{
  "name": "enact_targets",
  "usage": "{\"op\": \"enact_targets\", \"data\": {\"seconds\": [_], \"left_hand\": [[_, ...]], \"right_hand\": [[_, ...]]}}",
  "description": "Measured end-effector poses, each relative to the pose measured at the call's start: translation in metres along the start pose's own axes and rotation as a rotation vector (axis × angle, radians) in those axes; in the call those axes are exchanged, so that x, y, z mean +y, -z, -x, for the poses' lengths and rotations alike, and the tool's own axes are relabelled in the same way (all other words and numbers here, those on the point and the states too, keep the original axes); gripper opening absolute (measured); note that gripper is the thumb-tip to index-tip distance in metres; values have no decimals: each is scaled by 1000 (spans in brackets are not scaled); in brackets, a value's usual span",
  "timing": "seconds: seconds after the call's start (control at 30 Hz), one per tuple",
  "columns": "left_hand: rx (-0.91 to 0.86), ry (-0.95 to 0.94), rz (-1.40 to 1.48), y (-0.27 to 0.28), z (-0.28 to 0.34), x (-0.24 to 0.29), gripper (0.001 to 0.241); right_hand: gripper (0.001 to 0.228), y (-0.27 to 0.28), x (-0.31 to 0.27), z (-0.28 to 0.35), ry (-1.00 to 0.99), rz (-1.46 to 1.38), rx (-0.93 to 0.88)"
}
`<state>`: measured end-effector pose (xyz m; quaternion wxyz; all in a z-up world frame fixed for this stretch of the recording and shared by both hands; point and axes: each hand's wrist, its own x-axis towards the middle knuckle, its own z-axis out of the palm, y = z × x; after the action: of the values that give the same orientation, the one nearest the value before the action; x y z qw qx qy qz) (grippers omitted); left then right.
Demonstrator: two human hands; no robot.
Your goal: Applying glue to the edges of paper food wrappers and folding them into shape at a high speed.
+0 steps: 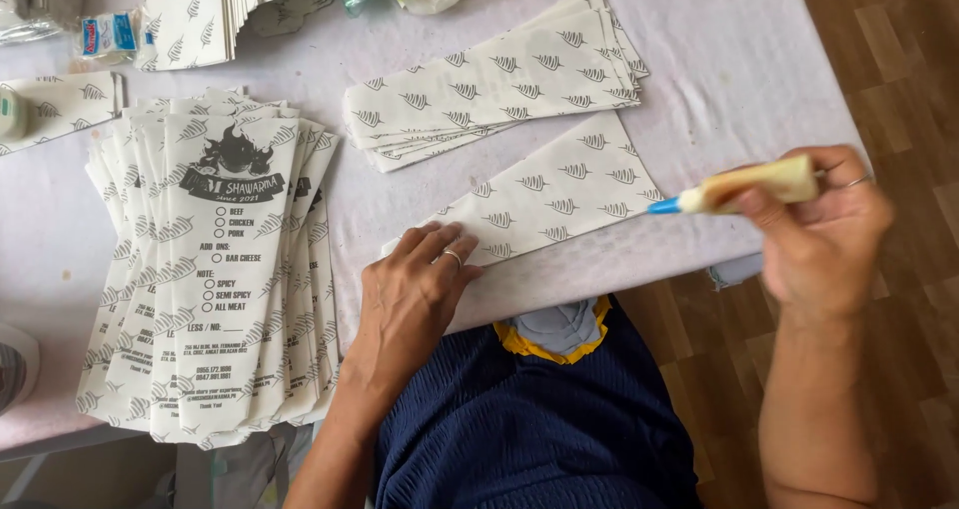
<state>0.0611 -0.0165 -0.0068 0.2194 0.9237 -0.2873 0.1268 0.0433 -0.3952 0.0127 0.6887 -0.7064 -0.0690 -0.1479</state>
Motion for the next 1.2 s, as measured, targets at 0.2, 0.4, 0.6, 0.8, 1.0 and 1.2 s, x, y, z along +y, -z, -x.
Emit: {"op": "enact_targets", "data": {"seconds": [0.2,0.4,0.6,0.8,1.0,1.2], "left_hand": [[-91,103,34,13,-13,-7,12],[-138,189,85,30,-19,-8,11],[-102,109,70,14,-10,-20,18],[-94,102,57,13,-11,-21,16],[-117,138,97,16,-13,-19,19],[-164,221,168,25,-21,-18,18]], "right_hand": [[29,-73,12,21,60,185,-1],[20,-130,-4,5,119,206,-26],[24,-41,10,4,38,261,52],[28,20,31,6,47,284,234],[24,-4,29,2,19,247,144],[28,-49,30,6,-32,122,97]]}}
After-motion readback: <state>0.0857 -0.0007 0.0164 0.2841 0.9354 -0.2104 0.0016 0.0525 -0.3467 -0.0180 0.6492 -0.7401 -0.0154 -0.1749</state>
